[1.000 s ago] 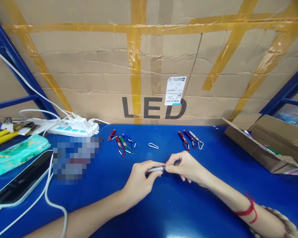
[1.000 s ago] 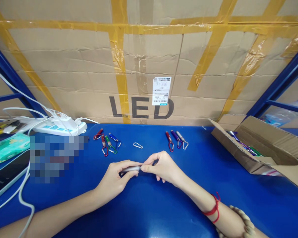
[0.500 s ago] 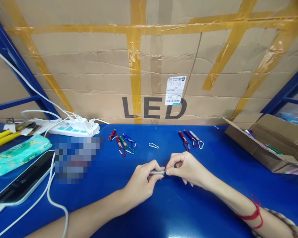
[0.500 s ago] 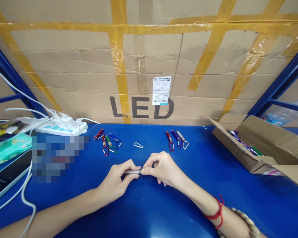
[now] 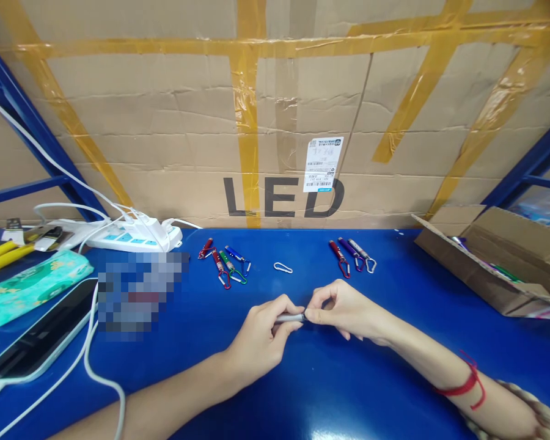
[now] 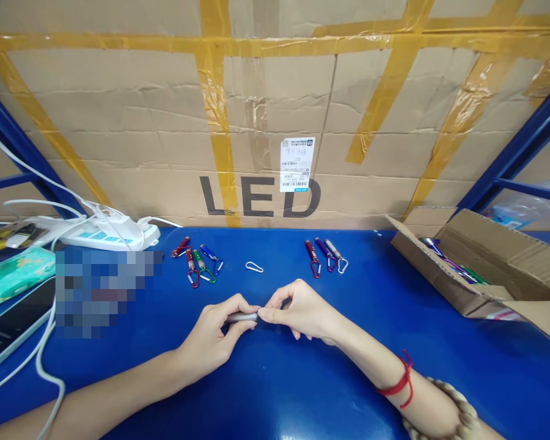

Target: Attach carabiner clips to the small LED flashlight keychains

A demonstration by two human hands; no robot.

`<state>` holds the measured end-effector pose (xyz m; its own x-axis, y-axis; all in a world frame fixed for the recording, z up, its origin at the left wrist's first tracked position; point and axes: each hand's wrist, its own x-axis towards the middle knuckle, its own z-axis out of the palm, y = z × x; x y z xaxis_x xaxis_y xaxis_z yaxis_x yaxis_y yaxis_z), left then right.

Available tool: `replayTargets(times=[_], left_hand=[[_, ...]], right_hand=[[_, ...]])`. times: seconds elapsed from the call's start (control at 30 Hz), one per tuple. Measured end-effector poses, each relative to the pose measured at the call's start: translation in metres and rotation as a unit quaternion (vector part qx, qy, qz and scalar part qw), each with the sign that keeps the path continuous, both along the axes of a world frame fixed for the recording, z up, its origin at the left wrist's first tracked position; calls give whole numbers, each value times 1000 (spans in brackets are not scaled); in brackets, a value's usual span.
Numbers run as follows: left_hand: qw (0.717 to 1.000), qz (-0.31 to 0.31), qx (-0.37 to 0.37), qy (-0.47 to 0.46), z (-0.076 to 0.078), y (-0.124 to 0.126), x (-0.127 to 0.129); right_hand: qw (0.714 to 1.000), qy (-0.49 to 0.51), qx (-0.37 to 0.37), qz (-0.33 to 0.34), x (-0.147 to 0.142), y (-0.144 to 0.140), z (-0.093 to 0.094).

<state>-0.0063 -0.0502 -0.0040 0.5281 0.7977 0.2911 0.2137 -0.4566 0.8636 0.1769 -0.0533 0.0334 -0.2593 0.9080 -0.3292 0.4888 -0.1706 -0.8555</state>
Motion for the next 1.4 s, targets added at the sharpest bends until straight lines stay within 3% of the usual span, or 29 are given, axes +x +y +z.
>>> replayTargets(times=[0.53, 0.9, 1.13, 1.2, 1.27, 1.33, 1.4], left_hand=[[1000, 2, -5, 13, 2, -1, 0], [999, -2, 11, 45, 5, 1, -1], [999, 14, -36, -8, 7, -1, 1], [998, 23, -54, -24, 8, 0, 3], [996, 31, -78, -31, 9, 1, 3], [994, 37, -99, -34, 10, 2, 3], [993, 35, -108, -38, 11, 3, 2]], right_hand=[[1000, 5, 5, 13, 2, 5, -3], [999, 32, -5, -4, -3, -1, -15], [999, 38, -21, -7, -5, 0, -9], [999, 22, 22, -15, -6, 1, -10], [992, -7, 127, -28, -5, 2, -13], [960, -39, 275, -32, -2, 3, -15], [911, -59, 407, 7, 3, 5, -16]])
